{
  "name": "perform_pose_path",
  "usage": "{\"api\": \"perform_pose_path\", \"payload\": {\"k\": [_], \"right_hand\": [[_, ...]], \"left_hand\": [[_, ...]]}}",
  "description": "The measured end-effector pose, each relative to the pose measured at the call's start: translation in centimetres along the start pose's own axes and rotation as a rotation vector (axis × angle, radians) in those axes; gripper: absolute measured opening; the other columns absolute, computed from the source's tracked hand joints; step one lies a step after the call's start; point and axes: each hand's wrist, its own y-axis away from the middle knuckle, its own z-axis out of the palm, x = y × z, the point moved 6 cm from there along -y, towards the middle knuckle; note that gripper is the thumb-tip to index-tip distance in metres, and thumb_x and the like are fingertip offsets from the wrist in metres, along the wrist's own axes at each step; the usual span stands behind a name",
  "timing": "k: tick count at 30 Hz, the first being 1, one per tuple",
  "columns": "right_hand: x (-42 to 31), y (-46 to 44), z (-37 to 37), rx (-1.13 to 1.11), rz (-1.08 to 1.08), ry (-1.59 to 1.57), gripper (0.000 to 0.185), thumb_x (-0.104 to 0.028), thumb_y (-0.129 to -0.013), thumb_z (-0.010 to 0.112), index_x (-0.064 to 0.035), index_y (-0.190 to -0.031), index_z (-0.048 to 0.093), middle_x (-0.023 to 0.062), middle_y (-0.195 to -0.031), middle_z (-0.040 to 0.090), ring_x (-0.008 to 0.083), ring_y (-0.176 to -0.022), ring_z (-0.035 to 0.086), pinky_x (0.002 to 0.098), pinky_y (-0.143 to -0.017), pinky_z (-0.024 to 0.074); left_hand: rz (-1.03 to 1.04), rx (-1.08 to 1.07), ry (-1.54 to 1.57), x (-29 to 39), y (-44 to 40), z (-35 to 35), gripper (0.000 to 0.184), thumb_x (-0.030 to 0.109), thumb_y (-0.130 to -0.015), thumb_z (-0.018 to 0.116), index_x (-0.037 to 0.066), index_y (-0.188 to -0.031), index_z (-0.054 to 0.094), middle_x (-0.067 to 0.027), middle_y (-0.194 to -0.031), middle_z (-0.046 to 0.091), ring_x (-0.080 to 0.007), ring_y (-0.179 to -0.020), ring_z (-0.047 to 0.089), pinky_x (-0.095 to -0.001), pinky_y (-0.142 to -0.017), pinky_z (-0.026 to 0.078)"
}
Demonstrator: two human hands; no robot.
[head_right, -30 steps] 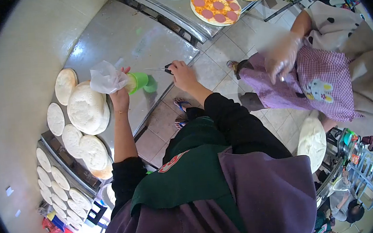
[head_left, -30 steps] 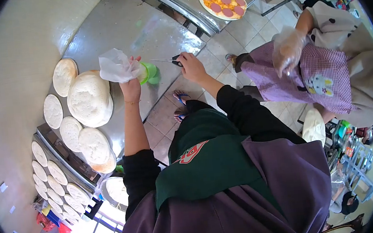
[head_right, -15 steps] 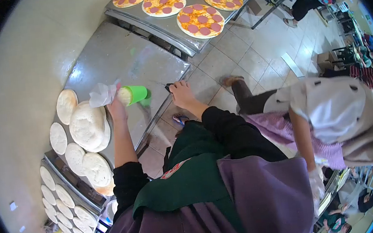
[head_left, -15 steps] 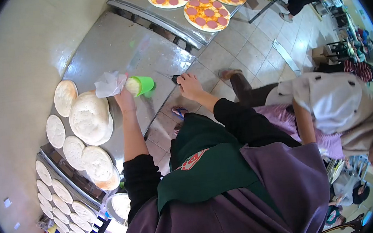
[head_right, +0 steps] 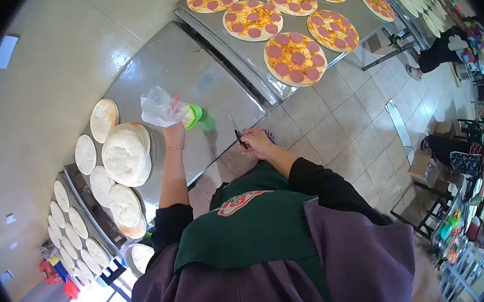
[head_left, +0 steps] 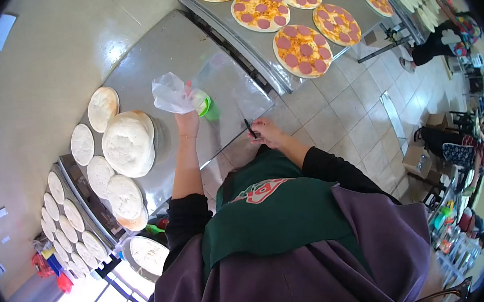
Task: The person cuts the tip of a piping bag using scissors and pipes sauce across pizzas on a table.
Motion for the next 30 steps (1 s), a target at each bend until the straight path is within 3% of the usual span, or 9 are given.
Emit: {"api": "perform_pose_path", "payload": {"k": [1, 6, 10, 12, 18, 22, 24, 27, 30], "right_hand": [[-1.2, 0.4, 0.1, -0.019, 0.001, -0.081, 0.041, -0.005, -0.076, 0.056, -0.0083, -0.112, 0.037, 0.0067, -0.087, 0.055, 0.018, -0.075, 0.058, 0.0347, -0.066, 0.0504], [-9.0, 0.7, 2.6, -0.166, -0.186, -0.214, 0.032, -0.004, -0.079, 0.055, -0.0046, -0.109, 0.043, 0.0084, -0.089, 0.056, 0.0169, -0.08, 0.057, 0.0312, -0.072, 0.0496], [-13.6, -1.6, 4.4, -0.181, -0.318, -0.055, 0.038, -0.002, -0.076, 0.059, -0.0026, -0.112, 0.046, 0.0063, -0.086, 0.056, 0.0135, -0.075, 0.056, 0.0257, -0.067, 0.0479], [-15.5, -3.2, 4.3, -0.041, -0.548, 0.167, 0.041, -0.003, -0.068, 0.067, -0.0022, -0.106, 0.051, 0.0054, -0.079, 0.058, 0.0109, -0.069, 0.055, 0.0234, -0.061, 0.0456], [-16.9, -4.5, 5.7, 0.034, -0.653, 0.323, 0.038, -0.004, -0.067, 0.068, -0.0007, -0.101, 0.052, 0.0025, -0.07, 0.057, 0.0085, -0.061, 0.053, 0.0219, -0.058, 0.0431], [-16.9, -4.7, 5.9, 0.02, -0.559, 0.251, 0.037, -0.004, -0.068, 0.068, -0.0011, -0.101, 0.052, 0.0031, -0.073, 0.057, 0.009, -0.063, 0.053, 0.0218, -0.057, 0.043], [-16.7, -5.3, 5.9, 0.019, -0.519, 0.249, 0.038, -0.005, -0.071, 0.067, -0.0006, -0.105, 0.05, 0.0034, -0.076, 0.055, 0.0097, -0.066, 0.054, 0.0212, -0.055, 0.0447], [-16.2, -6.8, 4.9, 0.069, -0.414, 0.176, 0.038, -0.006, -0.072, 0.066, -0.0006, -0.106, 0.049, 0.0046, -0.078, 0.055, 0.0109, -0.067, 0.054, 0.0222, -0.055, 0.0468], [-16.2, -7.0, 4.4, 0.054, -0.348, 0.138, 0.037, -0.006, -0.073, 0.065, -0.0005, -0.107, 0.049, 0.0048, -0.079, 0.055, 0.0108, -0.067, 0.054, 0.0216, -0.055, 0.0466]], "left_hand": [[-0.002, 0.012, -0.001, -0.2, -0.5, 0.5, 0.032, 0.014, -0.088, 0.044, 0.001, -0.117, 0.041, -0.0107, -0.119, 0.048, -0.0167, -0.101, 0.048, -0.0287, -0.087, 0.039], [0.057, 0.013, -0.157, -1.1, -1.7, 3.9, 0.034, 0.021, -0.09, 0.044, 0.001, -0.118, 0.04, -0.0109, -0.117, 0.049, -0.0157, -0.098, 0.049, -0.0282, -0.084, 0.041], [-0.065, 0.101, -0.001, -1.4, -1.5, 6.0, 0.034, 0.018, -0.089, 0.045, 0.001, -0.118, 0.04, -0.0111, -0.115, 0.05, -0.0163, -0.097, 0.049, -0.0284, -0.084, 0.04], [-0.038, 0.064, 0.014, -1.3, -1.8, 6.7, 0.034, 0.019, -0.089, 0.046, 0.001, -0.117, 0.042, -0.0103, -0.116, 0.05, -0.016, -0.097, 0.049, -0.0283, -0.085, 0.04], [-0.003, -0.018, -0.152, -1.2, -2.4, 7.1, 0.028, 0.016, -0.087, 0.048, 0.003, -0.112, 0.048, -0.0095, -0.117, 0.05, -0.0156, -0.095, 0.049, -0.0281, -0.084, 0.039], [-0.148, -0.04, 0.091, -0.4, -2.9, 6.5, 0.023, 0.011, -0.084, 0.049, 0.003, -0.105, 0.051, -0.0106, -0.117, 0.051, -0.0163, -0.097, 0.048, -0.0286, -0.086, 0.038], [0.003, -0.083, -0.037, 0.6, -3.1, 5.7, 0.015, 0.011, -0.084, 0.048, 0.003, -0.095, 0.051, -0.0108, -0.116, 0.052, -0.0166, -0.098, 0.047, -0.0295, -0.086, 0.037], [-0.018, -0.064, 0.022, 2.4, -3.4, 4.9, 0.015, 0.02, -0.089, 0.045, 0.006, -0.083, 0.046, -0.0117, -0.118, 0.051, -0.0209, -0.106, 0.044, -0.0323, -0.09, 0.034], [0.031, -0.076, 0.069, 3.2, -3.8, 4.7, 0.021, 0.025, -0.091, 0.042, 0.006, -0.084, 0.047, -0.0143, -0.114, 0.052, -0.0232, -0.113, 0.041, -0.0345, -0.095, 0.03]]}}
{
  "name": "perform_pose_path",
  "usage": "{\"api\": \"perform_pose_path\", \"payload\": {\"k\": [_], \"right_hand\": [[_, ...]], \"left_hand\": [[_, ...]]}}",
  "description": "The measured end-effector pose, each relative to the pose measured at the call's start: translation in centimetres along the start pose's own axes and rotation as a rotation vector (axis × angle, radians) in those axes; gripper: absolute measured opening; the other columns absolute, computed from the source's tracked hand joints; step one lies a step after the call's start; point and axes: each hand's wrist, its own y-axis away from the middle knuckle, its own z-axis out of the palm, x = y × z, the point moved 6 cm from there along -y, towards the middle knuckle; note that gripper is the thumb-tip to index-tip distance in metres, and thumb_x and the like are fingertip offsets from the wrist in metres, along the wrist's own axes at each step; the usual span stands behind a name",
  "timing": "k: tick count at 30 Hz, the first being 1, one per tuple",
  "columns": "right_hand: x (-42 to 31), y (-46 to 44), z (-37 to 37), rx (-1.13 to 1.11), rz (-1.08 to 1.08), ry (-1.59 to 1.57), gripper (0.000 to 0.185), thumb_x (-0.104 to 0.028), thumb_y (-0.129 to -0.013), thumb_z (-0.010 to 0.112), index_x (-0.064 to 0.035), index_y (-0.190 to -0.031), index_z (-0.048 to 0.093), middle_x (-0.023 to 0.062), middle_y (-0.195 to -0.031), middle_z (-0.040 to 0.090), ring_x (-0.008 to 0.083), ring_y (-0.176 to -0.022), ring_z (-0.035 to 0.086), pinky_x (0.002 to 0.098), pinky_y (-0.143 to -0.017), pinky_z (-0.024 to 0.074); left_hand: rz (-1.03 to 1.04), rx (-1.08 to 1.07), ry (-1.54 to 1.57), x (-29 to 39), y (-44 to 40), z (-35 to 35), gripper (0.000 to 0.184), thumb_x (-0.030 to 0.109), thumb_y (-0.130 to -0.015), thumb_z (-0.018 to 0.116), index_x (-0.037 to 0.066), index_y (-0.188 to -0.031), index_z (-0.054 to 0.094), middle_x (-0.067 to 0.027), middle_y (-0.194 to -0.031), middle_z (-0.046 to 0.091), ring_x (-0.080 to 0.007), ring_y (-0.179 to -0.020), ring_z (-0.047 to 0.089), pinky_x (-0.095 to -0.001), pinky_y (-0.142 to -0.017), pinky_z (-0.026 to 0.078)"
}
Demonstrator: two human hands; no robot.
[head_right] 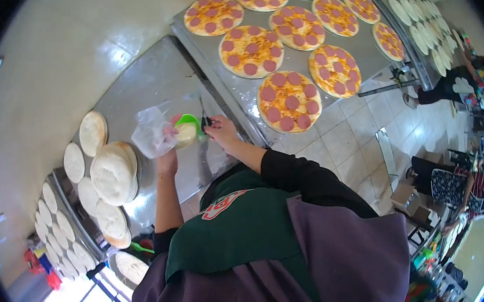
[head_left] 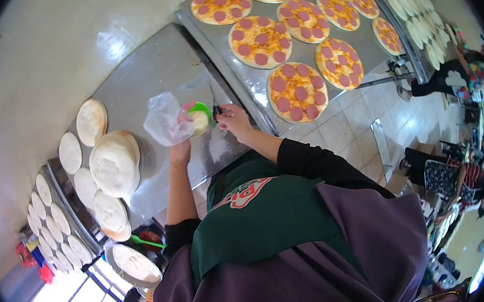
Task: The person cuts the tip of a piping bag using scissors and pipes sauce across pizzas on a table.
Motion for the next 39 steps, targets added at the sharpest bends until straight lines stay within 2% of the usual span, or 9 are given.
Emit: {"api": "perform_pose_path", "payload": {"k": [4, 6, 7, 11, 16, 19, 25, 31, 39], "right_hand": [[-1.2, 0.8, -0.2, -0.032, -0.072, 0.056, 0.047, -0.01, -0.068, 0.069, -0.0013, -0.11, 0.049, 0.0048, -0.077, 0.053, 0.0114, -0.064, 0.053, 0.023, -0.051, 0.0446], [-1.7, 1.0, -0.5, -0.046, -0.092, 0.07, 0.051, -0.008, -0.069, 0.069, -0.0006, -0.114, 0.047, 0.0042, -0.076, 0.053, 0.0109, -0.062, 0.052, 0.0224, -0.051, 0.0438], [-1.8, 1.2, -0.7, -0.086, -0.074, 0.032, 0.05, -0.005, -0.07, 0.067, -0.0014, -0.116, 0.046, 0.0049, -0.081, 0.053, 0.0109, -0.068, 0.053, 0.0221, -0.056, 0.0457], [-2.9, 2.0, -1.5, -0.221, -0.09, -0.058, 0.05, -0.002, -0.072, 0.064, -0.0024, -0.119, 0.045, 0.0052, -0.088, 0.053, 0.0124, -0.079, 0.054, 0.0233, -0.068, 0.0473], [-4.7, 4.3, -2.5, -0.336, 0.048, -0.214, 0.051, 0.0, -0.072, 0.063, 0.0008, -0.119, 0.043, 0.0055, -0.088, 0.053, 0.0131, -0.081, 0.055, 0.024, -0.068, 0.0472], [-5.4, 5.9, -2.9, -0.354, 0.128, -0.296, 0.045, -0.002, -0.077, 0.06, -0.0001, -0.117, 0.04, 0.0077, -0.095, 0.05, 0.0161, -0.084, 0.056, 0.0306, -0.077, 0.0502], [-5.9, 8.6, -2.4, -0.477, 0.102, -0.185, 0.038, -0.001, -0.078, 0.059, -0.0035, -0.112, 0.043, 0.0064, -0.09, 0.053, 0.0154, -0.084, 0.056, 0.0292, -0.076, 0.0488], [-8.2, 11.7, -0.5, -0.661, 0.032, -0.102, 0.04, 0.001, -0.075, 0.06, -0.0046, -0.112, 0.045, 0.0072, -0.09, 0.057, 0.0131, -0.083, 0.056, 0.0264, -0.078, 0.0459], [-10.2, 12.8, -0.1, -0.638, -0.136, -0.024, 0.043, 0.004, -0.07, 0.063, -0.0045, -0.109, 0.048, 0.0059, -0.091, 0.057, 0.013, -0.089, 0.054, 0.0261, -0.079, 0.0457]], "left_hand": [[-0.028, 0.009, 0.145, 0.2, -0.5, -0.4, 0.009, 0.015, -0.086, 0.046, 0.007, -0.088, 0.05, -0.0116, -0.109, 0.054, -0.0257, -0.102, 0.05, -0.0396, -0.098, 0.03], [0.076, 0.031, 0.189, -0.3, -0.6, -1.3, 0.01, 0.015, -0.088, 0.044, 0.007, -0.088, 0.049, -0.0103, -0.098, 0.056, -0.0296, -0.098, 0.054, -0.0466, -0.098, 0.029], [0.119, 0.07, 0.178, 0.8, -0.8, -1.4, 0.012, 0.014, -0.091, 0.039, 0.006, -0.087, 0.047, -0.0092, -0.082, 0.055, -0.0322, -0.093, 0.057, -0.0507, -0.097, 0.028], [0.052, 0.118, 0.149, 4.7, -1.2, -2.0, 0.023, 0.025, -0.092, 0.039, 0.007, -0.081, 0.046, -0.0116, -0.079, 0.058, -0.0355, -0.111, 0.046, -0.0455, -0.101, 0.021], [0.02, 0.331, 0.388, 8.7, -1.3, -4.2, 0.026, 0.027, -0.093, 0.033, 0.007, -0.079, 0.044, -0.0041, -0.059, 0.043, -0.0311, -0.088, 0.057, -0.0472, -0.099, 0.027], [0.103, 0.392, 0.452, 9.6, -1.1, -6.0, 0.028, 0.028, -0.094, 0.031, 0.008, -0.078, 0.043, -0.0021, -0.056, 0.038, -0.0273, -0.079, 0.057, -0.047, -0.097, 0.03], [0.123, 0.617, 0.719, 9.8, 0.1, -8.4, 0.027, 0.024, -0.094, 0.028, 0.01, -0.075, 0.042, 0.0003, -0.052, 0.032, -0.0228, -0.065, 0.055, -0.0465, -0.093, 0.034], [0.116, 0.624, 1.051, 8.2, 1.3, -9.1, 0.023, 0.017, -0.092, 0.03, 0.011, -0.073, 0.042, 0.0016, -0.05, 0.032, -0.0206, -0.064, 0.051, -0.0442, -0.093, 0.035], [-0.041, 0.599, 1.43, 4.3, 3.5, -8.7, 0.021, 0.012, -0.088, 0.032, 0.01, -0.072, 0.044, 0.0027, -0.049, 0.035, -0.0185, -0.068, 0.052, -0.0432, -0.088, 0.04]]}}
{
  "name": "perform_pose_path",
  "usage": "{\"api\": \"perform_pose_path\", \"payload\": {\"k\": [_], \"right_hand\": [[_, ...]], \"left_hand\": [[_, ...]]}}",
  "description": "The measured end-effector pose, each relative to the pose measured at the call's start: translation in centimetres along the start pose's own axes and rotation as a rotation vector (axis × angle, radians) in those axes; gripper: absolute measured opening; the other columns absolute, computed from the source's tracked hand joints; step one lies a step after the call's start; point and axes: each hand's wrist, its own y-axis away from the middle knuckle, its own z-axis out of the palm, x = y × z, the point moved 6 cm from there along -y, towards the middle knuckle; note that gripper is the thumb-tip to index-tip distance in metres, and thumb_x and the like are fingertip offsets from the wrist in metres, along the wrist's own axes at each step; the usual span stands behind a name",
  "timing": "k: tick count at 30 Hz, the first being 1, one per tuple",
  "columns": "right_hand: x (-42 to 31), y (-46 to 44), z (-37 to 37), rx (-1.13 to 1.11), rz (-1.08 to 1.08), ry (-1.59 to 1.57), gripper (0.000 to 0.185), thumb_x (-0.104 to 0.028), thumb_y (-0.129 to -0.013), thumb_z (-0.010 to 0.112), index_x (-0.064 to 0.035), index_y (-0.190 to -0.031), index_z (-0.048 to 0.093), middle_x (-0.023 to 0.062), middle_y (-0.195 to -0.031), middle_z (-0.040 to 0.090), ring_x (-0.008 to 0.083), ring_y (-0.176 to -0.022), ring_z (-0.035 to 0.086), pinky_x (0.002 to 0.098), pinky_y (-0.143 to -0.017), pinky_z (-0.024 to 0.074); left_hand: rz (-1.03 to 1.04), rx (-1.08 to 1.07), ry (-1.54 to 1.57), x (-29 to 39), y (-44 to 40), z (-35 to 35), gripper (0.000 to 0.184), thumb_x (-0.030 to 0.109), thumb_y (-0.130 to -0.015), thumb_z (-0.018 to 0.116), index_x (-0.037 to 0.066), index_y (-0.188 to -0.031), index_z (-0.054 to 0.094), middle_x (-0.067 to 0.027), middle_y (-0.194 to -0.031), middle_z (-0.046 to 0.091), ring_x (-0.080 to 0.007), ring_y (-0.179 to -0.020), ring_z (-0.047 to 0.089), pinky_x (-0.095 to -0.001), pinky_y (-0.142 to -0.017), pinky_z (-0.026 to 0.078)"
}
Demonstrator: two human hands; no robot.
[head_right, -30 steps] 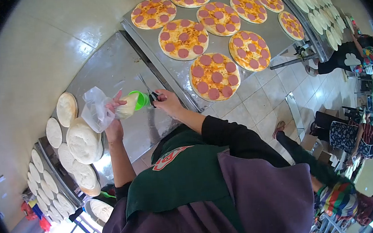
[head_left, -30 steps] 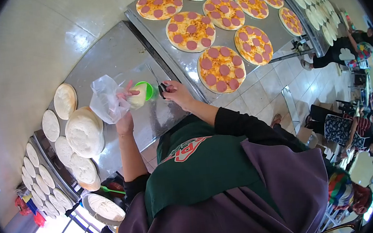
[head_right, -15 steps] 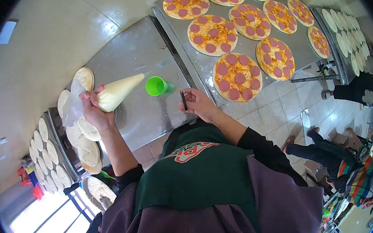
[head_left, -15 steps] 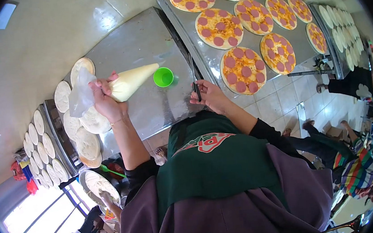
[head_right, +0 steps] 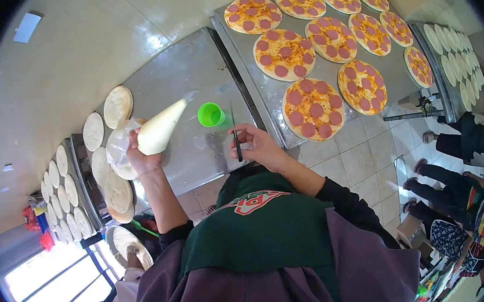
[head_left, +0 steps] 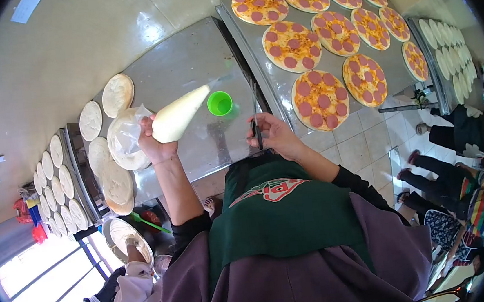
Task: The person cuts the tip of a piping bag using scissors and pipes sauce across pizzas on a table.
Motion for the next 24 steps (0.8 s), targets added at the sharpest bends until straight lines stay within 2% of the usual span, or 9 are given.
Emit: {"api": "perform_pose_path", "payload": {"k": [3, 6, 8, 10, 12, 14, 17, 20, 24], "right_hand": [[-2.1, -0.4, 0.2, 0.098, -0.109, -0.027, 0.044, 0.004, -0.069, 0.064, -0.0042, -0.109, 0.047, 0.0076, -0.093, 0.058, 0.0137, -0.09, 0.054, 0.0262, -0.08, 0.0459], [-4.6, -1.4, 0.2, 0.19, -0.231, -0.099, 0.044, 0.004, -0.069, 0.065, -0.0052, -0.108, 0.045, 0.0097, -0.096, 0.059, 0.0147, -0.093, 0.054, 0.0267, -0.08, 0.0458], [-6.2, -2.0, 0.4, 0.219, -0.289, -0.129, 0.044, 0.004, -0.07, 0.065, -0.0063, -0.107, 0.044, 0.0105, -0.097, 0.058, 0.0154, -0.095, 0.054, 0.0271, -0.08, 0.0456], [-7.5, -2.3, 0.9, 0.207, -0.349, -0.128, 0.042, 0.004, -0.07, 0.064, -0.0065, -0.105, 0.043, 0.0129, -0.097, 0.059, 0.0167, -0.096, 0.054, 0.0276, -0.08, 0.0454], [-7.7, -2.3, 1.4, 0.202, -0.349, -0.112, 0.041, 0.005, -0.071, 0.064, -0.0064, -0.104, 0.043, 0.0126, -0.095, 0.06, 0.0173, -0.097, 0.055, 0.0277, -0.081, 0.0453], [-7.7, -2.1, 2.0, 0.192, -0.343, -0.095, 0.04, 0.005, -0.071, 0.064, -0.0064, -0.103, 0.043, 0.0124, -0.093, 0.061, 0.0179, -0.097, 0.055, 0.0277, -0.081, 0.0453], [-7.8, -1.7, 2.7, 0.189, -0.372, -0.123, 0.039, 0.004, -0.071, 0.064, -0.0065, -0.102, 0.043, 0.0117, -0.09, 0.062, 0.0191, -0.094, 0.057, 0.0286, -0.081, 0.0456], [-7.9, -1.4, 3.1, 0.218, -0.394, -0.115, 0.038, 0.002, -0.072, 0.064, -0.0068, -0.102, 0.043, 0.0106, -0.086, 0.062, 0.0183, -0.088, 0.059, 0.028, -0.076, 0.048], [-7.5, -1.0, 3.1, 0.269, -0.251, -0.196, 0.034, 0.0, -0.073, 0.064, -0.0071, -0.1, 0.045, 0.0094, -0.083, 0.063, 0.0147, -0.081, 0.06, 0.0251, -0.067, 0.0501]], "left_hand": [[-0.066, 0.025, 0.026, -0.9, 0.9, -0.2, 0.021, 0.01, -0.087, 0.032, 0.01, -0.071, 0.045, 0.0027, -0.048, 0.036, -0.0187, -0.071, 0.054, -0.0422, -0.082, 0.043], [-0.101, 0.066, 0.001, -1.8, 1.6, -0.8, 0.023, 0.011, -0.088, 0.031, 0.01, -0.07, 0.045, 0.0031, -0.048, 0.036, -0.0182, -0.069, 0.054, -0.0416, -0.086, 0.041], [-0.089, -0.059, -0.044, -2.4, 2.6, 0.9, 0.023, 0.012, -0.089, 0.029, 0.011, -0.072, 0.045, 0.0036, -0.048, 0.035, -0.0172, -0.067, 0.053, -0.0417, -0.091, 0.038], [-0.04, -0.082, -0.085, -2.4, 3.3, 1.8, 0.023, 0.013, -0.09, 0.028, 0.011, -0.073, 0.044, 0.0038, -0.047, 0.034, -0.0167, -0.066, 0.053, -0.042, -0.093, 0.036], [0.015, -0.107, -0.126, -2.2, 3.7, 2.7, 0.023, 0.013, -0.09, 0.027, 0.011, -0.074, 0.044, 0.0039, -0.047, 0.033, -0.0162, -0.064, 0.052, -0.0424, -0.095, 0.034], [0.08, -0.249, -0.143, -1.7, 4.3, 4.1, 0.021, 0.014, -0.09, 0.028, 0.012, -0.076, 0.043, 0.0042, -0.047, 0.031, -0.0155, -0.061, 0.05, -0.0434, -0.095, 0.035], [0.193, -0.268, -0.266, -0.9, 5.3, 5.3, 0.02, 0.014, -0.089, 0.029, 0.013, -0.076, 0.043, 0.0046, -0.047, 0.031, -0.0153, -0.059, 0.049, -0.0431, -0.094, 0.035], [0.282, -0.344, -0.359, -0.6, 6.5, 6.7, 0.018, 0.013, -0.088, 0.03, 0.013, -0.076, 0.044, 0.0047, -0.046, 0.03, -0.0151, -0.057, 0.048, -0.0433, -0.093, 0.036], [0.331, -0.359, -0.377, -0.3, 7.5, 7.7, 0.019, 0.012, -0.087, 0.03, 0.014, -0.076, 0.044, 0.0047, -0.045, 0.03, -0.0147, -0.056, 0.048, -0.0433, -0.092, 0.036]]}}
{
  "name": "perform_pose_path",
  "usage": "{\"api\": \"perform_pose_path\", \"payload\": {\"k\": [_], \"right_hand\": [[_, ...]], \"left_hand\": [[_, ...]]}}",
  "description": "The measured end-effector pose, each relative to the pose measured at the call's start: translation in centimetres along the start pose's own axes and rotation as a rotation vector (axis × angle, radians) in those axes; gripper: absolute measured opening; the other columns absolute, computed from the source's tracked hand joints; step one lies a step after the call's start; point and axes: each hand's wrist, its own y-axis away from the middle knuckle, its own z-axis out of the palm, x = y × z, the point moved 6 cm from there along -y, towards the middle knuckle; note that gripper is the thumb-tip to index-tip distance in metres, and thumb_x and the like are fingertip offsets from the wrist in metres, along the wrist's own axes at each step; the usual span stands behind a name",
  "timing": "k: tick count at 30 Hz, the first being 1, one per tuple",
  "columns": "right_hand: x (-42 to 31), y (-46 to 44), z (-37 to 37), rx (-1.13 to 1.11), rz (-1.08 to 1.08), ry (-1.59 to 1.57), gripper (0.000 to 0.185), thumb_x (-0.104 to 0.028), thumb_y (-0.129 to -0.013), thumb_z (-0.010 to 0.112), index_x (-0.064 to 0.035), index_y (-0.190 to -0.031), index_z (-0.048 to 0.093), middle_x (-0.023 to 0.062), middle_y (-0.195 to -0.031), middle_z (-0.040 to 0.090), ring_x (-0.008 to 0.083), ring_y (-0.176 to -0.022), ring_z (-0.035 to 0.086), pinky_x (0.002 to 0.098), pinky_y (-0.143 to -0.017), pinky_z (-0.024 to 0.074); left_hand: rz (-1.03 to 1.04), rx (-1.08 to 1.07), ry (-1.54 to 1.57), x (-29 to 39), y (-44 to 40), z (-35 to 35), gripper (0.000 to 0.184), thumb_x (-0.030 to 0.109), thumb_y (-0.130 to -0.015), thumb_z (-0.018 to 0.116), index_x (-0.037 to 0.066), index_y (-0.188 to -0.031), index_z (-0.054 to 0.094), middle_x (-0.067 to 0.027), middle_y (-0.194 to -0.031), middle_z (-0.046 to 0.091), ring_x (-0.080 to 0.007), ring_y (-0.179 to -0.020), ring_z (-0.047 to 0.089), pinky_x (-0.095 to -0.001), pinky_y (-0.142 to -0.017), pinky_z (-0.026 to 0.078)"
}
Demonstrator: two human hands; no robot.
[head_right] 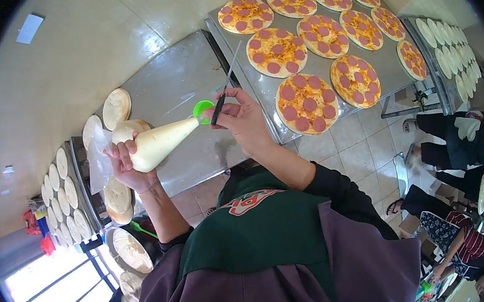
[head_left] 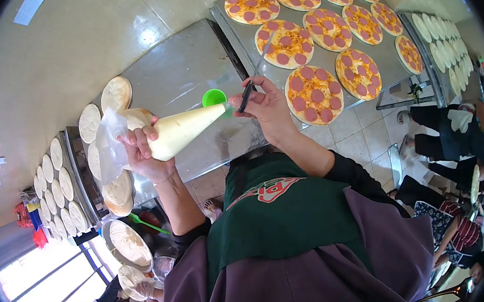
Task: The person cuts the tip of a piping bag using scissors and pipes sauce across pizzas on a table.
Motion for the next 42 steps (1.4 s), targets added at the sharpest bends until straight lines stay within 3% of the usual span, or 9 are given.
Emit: {"api": "perform_pose_path", "payload": {"k": [11, 16, 20, 28, 30, 42], "right_hand": [[-0.3, 0.3, -1.5, -0.043, 0.009, 0.085, 0.039, 0.001, -0.07, 0.066, -0.0029, -0.103, 0.046, 0.0069, -0.08, 0.061, 0.0115, -0.075, 0.059, 0.0229, -0.065, 0.0488], [1.7, 3.3, 0.5, -0.401, 0.262, 0.239, 0.045, -0.002, -0.069, 0.067, -0.0043, -0.109, 0.045, 0.0055, -0.086, 0.053, 0.0112, -0.08, 0.056, 0.0249, -0.071, 0.0489], [1.9, 4.5, 1.8, -0.509, 0.221, 0.431, 0.054, -0.015, -0.064, 0.074, -0.0047, -0.109, 0.045, 0.0039, -0.085, 0.047, 0.0104, -0.077, 0.052, 0.0258, -0.075, 0.0487], [1.1, 3.8, 2.6, -0.479, 0.151, 0.463, 0.056, -0.018, -0.065, 0.075, -0.0031, -0.109, 0.045, 0.0027, -0.077, 0.049, 0.0094, -0.074, 0.052, 0.0253, -0.07, 0.0488], [0.8, 3.6, 2.6, -0.463, 0.14, 0.449, 0.057, -0.018, -0.065, 0.075, -0.0024, -0.11, 0.045, 0.0024, -0.076, 0.05, 0.0091, -0.074, 0.051, 0.0249, -0.069, 0.0488], [0.4, 3.2, 2.7, -0.387, 0.061, 0.447, 0.059, -0.018, -0.064, 0.076, -0.0009, -0.111, 0.045, 0.0032, -0.077, 0.052, 0.0089, -0.074, 0.052, 0.0244, -0.067, 0.0483]], "left_hand": [[0.124, -0.15, -0.054, 3.8, -0.5, 0.9, 0.021, 0.01, -0.087, 0.028, 0.013, -0.073, 0.042, 0.0044, -0.044, 0.03, -0.0125, -0.054, 0.045, -0.0415, -0.092, 0.036], [0.214, -0.172, -0.031, 6.1, -1.0, 1.4, 0.024, 0.014, -0.089, 0.025, 0.014, -0.073, 0.042, 0.0055, -0.043, 0.034, -0.0129, -0.054, 0.046, -0.0401, -0.091, 0.036], [0.228, -0.252, -0.032, 6.5, -1.3, 2.1, 0.022, 0.012, -0.088, 0.025, 0.014, -0.075, 0.042, 0.0054, -0.044, 0.034, -0.0128, -0.055, 0.047, -0.0396, -0.092, 0.035], [0.176, -0.354, 0.04, 5.5, -1.4, 3.2, 0.021, 0.009, -0.087, 0.025, 0.012, -0.076, 0.043, 0.0038, -0.046, 0.035, -0.0137, -0.058, 0.047, -0.041, -0.094, 0.035], [0.183, -0.277, 0.001, 5.4, -1.5, 3.1, 0.016, 0.007, -0.082, 0.033, 0.013, -0.073, 0.045, 0.0046, -0.043, 0.032, -0.0106, -0.053, 0.045, -0.0405, -0.092, 0.036], [0.153, -0.252, 0.047, 4.9, -1.8, 2.9, 0.02, 0.005, -0.08, 0.03, 0.013, -0.069, 0.046, 0.0045, -0.043, 0.031, -0.0101, -0.053, 0.044, -0.0405, -0.092, 0.037]]}}
